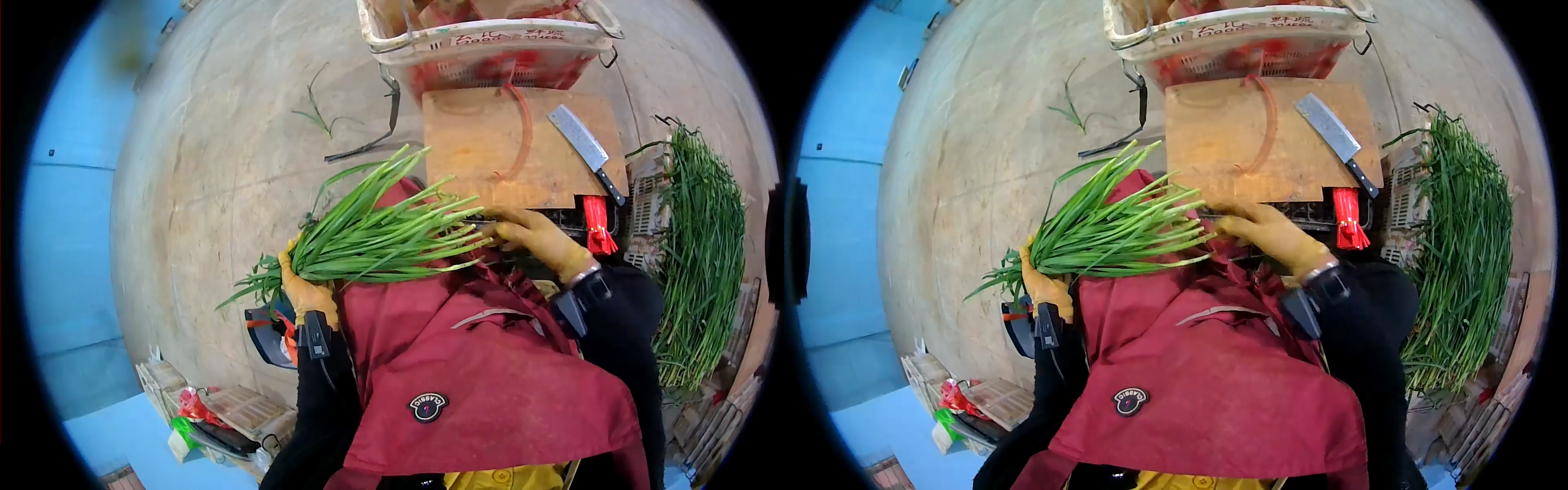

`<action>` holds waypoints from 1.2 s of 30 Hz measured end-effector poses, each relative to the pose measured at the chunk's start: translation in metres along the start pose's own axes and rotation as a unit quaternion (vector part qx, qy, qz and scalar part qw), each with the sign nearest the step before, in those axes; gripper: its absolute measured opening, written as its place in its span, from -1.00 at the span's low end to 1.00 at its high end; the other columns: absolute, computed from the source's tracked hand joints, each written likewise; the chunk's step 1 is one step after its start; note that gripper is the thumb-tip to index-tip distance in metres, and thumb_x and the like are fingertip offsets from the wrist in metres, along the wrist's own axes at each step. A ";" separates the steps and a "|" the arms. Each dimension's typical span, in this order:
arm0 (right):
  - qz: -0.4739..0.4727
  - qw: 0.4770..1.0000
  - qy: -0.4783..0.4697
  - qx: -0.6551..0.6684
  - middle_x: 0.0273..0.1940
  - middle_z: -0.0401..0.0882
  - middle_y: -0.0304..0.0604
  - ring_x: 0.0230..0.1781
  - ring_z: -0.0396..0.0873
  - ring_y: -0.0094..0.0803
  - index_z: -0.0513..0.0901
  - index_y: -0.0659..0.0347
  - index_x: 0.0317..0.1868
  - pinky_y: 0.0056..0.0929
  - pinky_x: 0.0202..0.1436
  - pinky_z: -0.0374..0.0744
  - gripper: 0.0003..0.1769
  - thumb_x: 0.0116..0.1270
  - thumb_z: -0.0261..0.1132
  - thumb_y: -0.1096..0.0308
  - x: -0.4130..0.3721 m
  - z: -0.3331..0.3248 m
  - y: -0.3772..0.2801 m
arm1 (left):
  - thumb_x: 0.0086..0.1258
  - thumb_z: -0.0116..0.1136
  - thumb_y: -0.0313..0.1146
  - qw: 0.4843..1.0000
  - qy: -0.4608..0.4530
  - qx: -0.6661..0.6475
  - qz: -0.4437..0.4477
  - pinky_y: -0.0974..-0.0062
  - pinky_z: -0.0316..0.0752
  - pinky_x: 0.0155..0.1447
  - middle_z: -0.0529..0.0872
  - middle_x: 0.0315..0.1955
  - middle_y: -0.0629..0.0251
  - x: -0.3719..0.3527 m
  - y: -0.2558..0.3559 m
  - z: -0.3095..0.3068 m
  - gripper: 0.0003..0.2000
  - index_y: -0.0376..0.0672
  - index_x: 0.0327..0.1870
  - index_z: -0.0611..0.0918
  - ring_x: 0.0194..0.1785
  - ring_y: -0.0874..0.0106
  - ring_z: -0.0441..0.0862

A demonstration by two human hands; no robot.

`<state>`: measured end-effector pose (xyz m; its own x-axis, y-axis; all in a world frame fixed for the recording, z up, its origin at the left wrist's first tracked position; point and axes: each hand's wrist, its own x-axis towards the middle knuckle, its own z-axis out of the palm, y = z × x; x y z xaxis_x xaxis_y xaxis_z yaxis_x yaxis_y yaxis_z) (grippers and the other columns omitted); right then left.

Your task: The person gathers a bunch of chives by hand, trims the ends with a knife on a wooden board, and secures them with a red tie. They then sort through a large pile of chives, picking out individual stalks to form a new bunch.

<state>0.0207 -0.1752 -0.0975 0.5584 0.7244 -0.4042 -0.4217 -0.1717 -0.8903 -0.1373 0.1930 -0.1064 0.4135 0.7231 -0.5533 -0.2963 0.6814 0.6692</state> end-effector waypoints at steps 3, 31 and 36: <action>0.009 0.990 -0.043 0.134 0.03 0.60 -0.18 0.06 0.52 -0.47 0.51 0.25 0.20 -0.48 0.10 0.51 -0.55 0.31 0.29 0.37 0.030 0.033 -0.014 | 0.51 -0.01 -0.08 0.999 -0.051 -0.002 0.004 0.15 0.51 0.23 0.69 0.03 0.24 0.001 0.000 0.002 -0.70 -0.10 -0.05 0.63 0.11 0.27 0.60; -0.003 0.995 0.069 -0.074 -0.49 0.62 -0.28 -0.50 0.53 -0.59 0.68 0.30 -0.27 -0.61 -0.41 0.47 -0.87 0.21 0.35 0.42 0.029 0.024 0.002 | 0.48 0.05 -0.09 0.975 -0.218 -0.007 0.032 0.13 0.57 0.12 0.71 -0.04 0.21 0.006 0.005 0.004 -0.71 -0.10 -0.06 0.64 -0.03 0.26 0.65; 0.034 0.973 0.127 -0.187 -0.54 0.62 -0.19 -0.56 0.53 -0.40 0.70 0.21 -0.35 -0.45 -0.43 0.49 -0.94 0.17 0.30 0.45 -0.006 -0.035 0.029 | 0.49 0.05 -0.08 0.976 -0.215 -0.033 0.021 0.12 0.57 0.13 0.71 -0.04 0.21 0.008 0.004 0.001 -0.71 -0.10 -0.05 0.64 -0.03 0.25 0.65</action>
<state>0.0299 -0.2077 -0.1285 0.7173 0.5216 -0.4619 -0.2016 -0.4792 -0.8543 -0.1341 0.2013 -0.1077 0.7182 0.6462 -0.2581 -0.3701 0.6688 0.6447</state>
